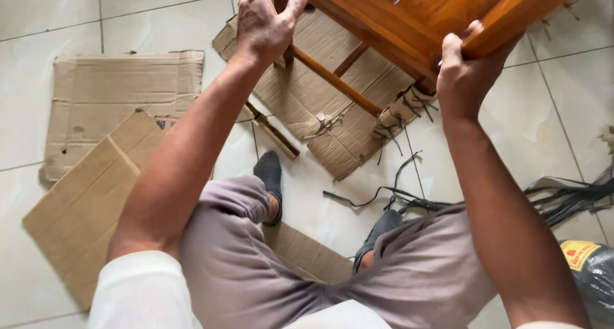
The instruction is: Wrap the legs of a wooden chair with protective strips for storage or transport.
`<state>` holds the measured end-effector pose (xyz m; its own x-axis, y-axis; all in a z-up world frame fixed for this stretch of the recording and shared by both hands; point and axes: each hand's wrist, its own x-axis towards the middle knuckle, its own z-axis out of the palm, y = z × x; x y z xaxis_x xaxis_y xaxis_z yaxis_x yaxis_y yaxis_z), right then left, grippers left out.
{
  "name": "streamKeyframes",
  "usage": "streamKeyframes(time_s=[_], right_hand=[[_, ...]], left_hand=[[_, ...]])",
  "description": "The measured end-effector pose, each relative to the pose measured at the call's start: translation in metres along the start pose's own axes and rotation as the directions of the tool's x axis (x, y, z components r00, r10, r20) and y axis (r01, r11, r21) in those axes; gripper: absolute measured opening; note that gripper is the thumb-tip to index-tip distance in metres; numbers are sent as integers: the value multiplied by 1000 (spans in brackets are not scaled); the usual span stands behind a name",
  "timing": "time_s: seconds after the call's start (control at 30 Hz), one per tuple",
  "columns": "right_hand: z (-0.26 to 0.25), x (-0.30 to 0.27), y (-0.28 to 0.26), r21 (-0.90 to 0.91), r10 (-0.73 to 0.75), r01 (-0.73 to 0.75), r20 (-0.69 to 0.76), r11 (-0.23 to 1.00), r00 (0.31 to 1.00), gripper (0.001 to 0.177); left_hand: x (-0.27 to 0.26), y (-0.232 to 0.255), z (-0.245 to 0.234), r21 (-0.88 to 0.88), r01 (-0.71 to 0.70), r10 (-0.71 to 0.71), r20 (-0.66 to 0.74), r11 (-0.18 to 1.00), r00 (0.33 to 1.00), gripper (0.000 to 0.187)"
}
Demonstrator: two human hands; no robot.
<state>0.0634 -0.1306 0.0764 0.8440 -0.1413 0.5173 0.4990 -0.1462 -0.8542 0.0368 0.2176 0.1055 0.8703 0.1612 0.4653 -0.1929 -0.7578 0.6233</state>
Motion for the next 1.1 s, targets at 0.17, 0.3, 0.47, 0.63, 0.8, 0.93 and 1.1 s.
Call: streamKeyframes(time_s=[0.17,0.3,0.47,0.63,0.8,0.93,1.1], right_hand=[[10,-2,31,183,157,-138,-94,973,983,65],[17,-1,49,265,65,-8,-205,964,977,55],[20,-1,43,259,77,-14,-234,966,969,58],[36,1,48,215,48,3,-227,977,973,58],[49,14,58,203,-54,94,-193,975,980,60],[44,38,90,277,-74,122,-179,953,981,63],[32,68,117,279,-186,221,-147,935,972,53]], left_hand=[[43,-58,40,-107,291,-300,-75,951,951,81],[76,-94,77,-429,620,-618,163,657,769,111],[94,-69,71,-632,624,-574,326,459,751,103],[111,-105,82,-810,486,-484,297,328,823,94],[121,-119,85,-810,481,-433,321,335,842,90],[127,-129,100,-818,495,-489,317,292,813,84],[125,-118,114,-869,408,-539,209,280,816,76]])
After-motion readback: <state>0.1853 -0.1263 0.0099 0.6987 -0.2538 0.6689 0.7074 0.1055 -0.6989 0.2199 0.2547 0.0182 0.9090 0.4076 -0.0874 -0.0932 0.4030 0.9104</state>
